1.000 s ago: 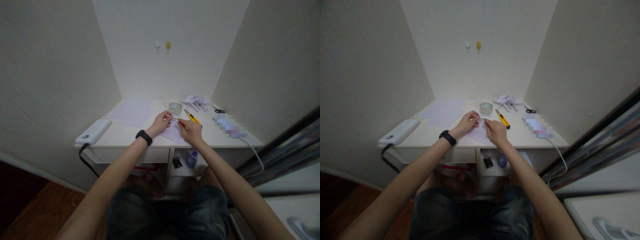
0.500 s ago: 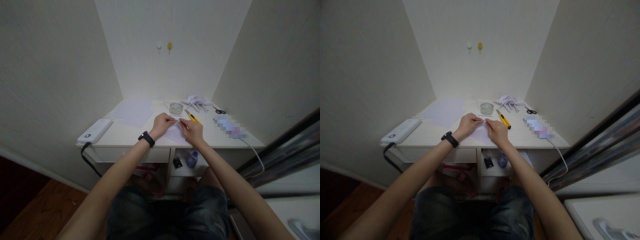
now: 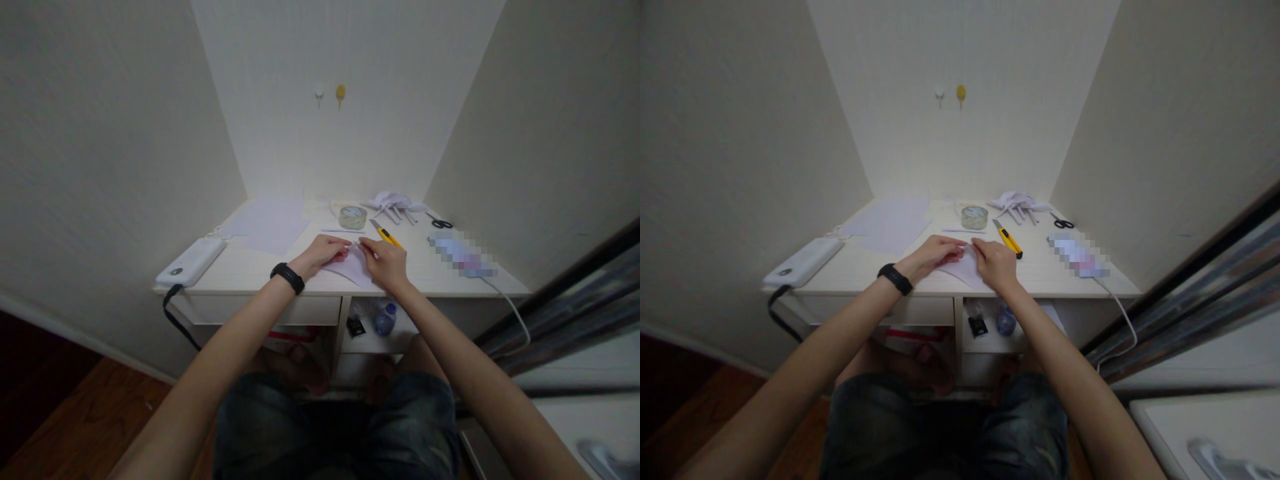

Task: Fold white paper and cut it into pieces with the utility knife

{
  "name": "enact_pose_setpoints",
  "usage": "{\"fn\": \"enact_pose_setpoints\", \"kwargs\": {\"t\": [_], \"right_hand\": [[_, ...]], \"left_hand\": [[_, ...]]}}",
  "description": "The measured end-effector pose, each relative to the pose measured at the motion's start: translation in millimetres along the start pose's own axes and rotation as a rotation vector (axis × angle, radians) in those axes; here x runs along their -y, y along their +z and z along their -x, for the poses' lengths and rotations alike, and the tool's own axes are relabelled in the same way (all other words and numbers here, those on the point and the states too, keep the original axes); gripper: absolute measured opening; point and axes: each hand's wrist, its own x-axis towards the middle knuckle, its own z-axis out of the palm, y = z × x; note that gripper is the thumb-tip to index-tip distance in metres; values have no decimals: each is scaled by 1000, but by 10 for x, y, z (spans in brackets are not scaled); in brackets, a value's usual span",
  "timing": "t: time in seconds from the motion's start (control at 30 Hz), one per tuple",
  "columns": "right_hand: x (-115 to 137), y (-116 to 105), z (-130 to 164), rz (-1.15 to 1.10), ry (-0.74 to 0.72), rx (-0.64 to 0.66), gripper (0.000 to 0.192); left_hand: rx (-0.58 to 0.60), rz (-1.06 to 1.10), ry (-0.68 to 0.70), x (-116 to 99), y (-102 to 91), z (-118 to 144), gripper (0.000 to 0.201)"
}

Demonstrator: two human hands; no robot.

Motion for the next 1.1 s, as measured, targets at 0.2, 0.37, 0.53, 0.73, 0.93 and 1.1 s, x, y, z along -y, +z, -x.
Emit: {"fn": "enact_pose_setpoints", "kwargs": {"t": [0.2, 0.37, 0.53, 0.73, 0.93, 1.1], "right_hand": [[0, 15, 6, -8, -25, -26, 24], [0, 16, 9, -21, -38, -17, 24], [2, 6, 9, -14, -29, -1, 23], [-2, -4, 14, -54, -62, -51, 24], [-3, -4, 20, -44, -47, -24, 24], [-19, 1, 21, -39, -60, -14, 24]], "left_hand": [[-53, 136, -56, 9, 42, 9, 11], [20, 291, -48, 109, 10, -44, 10], [-16, 390, -94, 69, -33, -31, 20], [-75, 399, -81, -9, 7, 71, 34], [-161, 355, -39, 16, 93, 139, 39], [-156, 323, 7, 51, 120, 155, 37]]}}
